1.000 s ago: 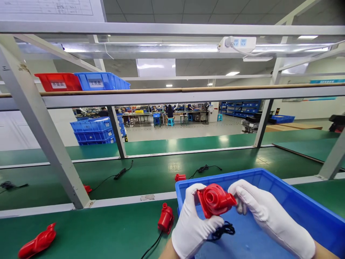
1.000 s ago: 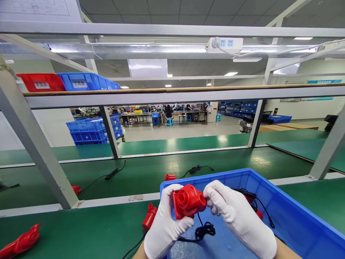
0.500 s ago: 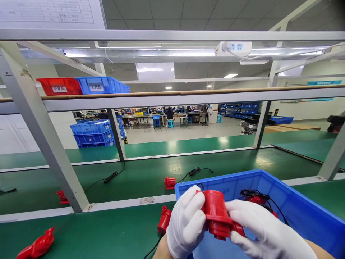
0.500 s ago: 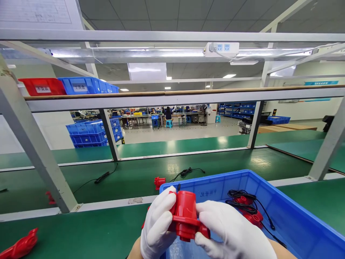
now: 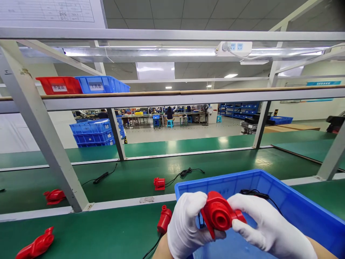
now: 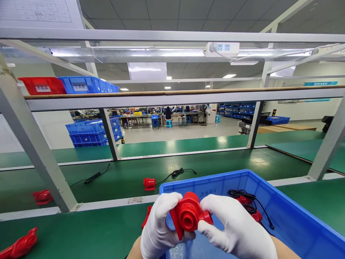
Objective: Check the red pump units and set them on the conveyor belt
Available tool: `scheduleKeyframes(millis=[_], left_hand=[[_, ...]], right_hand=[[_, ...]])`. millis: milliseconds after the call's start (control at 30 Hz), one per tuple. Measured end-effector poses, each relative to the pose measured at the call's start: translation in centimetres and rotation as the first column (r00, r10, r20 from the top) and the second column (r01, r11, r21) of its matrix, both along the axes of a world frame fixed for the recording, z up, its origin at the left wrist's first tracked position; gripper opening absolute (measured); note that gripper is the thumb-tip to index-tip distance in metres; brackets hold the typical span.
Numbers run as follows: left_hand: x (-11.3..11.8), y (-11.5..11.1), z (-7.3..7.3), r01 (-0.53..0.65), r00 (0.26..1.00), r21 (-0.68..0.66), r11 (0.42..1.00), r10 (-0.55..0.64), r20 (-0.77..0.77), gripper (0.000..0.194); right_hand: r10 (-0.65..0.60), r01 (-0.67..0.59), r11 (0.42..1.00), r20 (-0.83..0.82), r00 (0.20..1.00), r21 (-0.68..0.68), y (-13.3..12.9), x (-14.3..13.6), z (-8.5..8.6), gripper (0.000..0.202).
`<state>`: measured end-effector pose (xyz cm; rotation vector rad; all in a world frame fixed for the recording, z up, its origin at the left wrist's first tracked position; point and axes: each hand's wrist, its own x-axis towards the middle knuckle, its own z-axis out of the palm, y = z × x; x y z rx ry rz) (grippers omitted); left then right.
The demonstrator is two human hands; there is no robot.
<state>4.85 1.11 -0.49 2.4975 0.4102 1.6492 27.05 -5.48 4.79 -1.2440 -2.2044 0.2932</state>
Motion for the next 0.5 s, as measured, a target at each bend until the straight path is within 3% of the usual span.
scheduleKeyframes(millis=[100, 267, 367, 433, 500], left_hand=[[0.1, -0.4, 0.2, 0.033, 0.999, -0.246, 0.969, -0.038, -0.016, 0.082], [0.9, -0.5, -0.2, 0.072, 0.995, -0.578, 0.813, -0.095, -0.01, 0.089], [1.3, -0.2, -0.7, 0.027, 0.989, -0.639, 0.769, -0.113, -0.093, 0.071], [1.5, 0.1, -0.9, -0.063, 0.966, -0.658, 0.75, -0.12, -0.229, 0.065], [1.7, 0.2, -1.1, -0.136, 0.927, -0.659, 0.739, -0.139, -0.348, 0.066]], right_hand=[[-0.098, 0.094, 0.985, -0.023, 0.995, -0.141, 0.2, -0.1, 0.0, 0.031], [-0.21, 0.115, 0.901, -0.189, 0.959, -0.418, 1.6, 0.5, 1.3, 0.04], [-0.344, 0.24, 0.869, -0.179, 0.922, -0.432, 3.7, 3.2, 4.4, 0.048], [-0.491, 0.447, 0.839, -0.077, 0.868, -0.311, 5.6, 6.2, 7.6, 0.055], [-0.649, 0.639, 0.756, -0.04, 0.76, -0.14, 7.6, 9.6, 11.4, 0.063]])
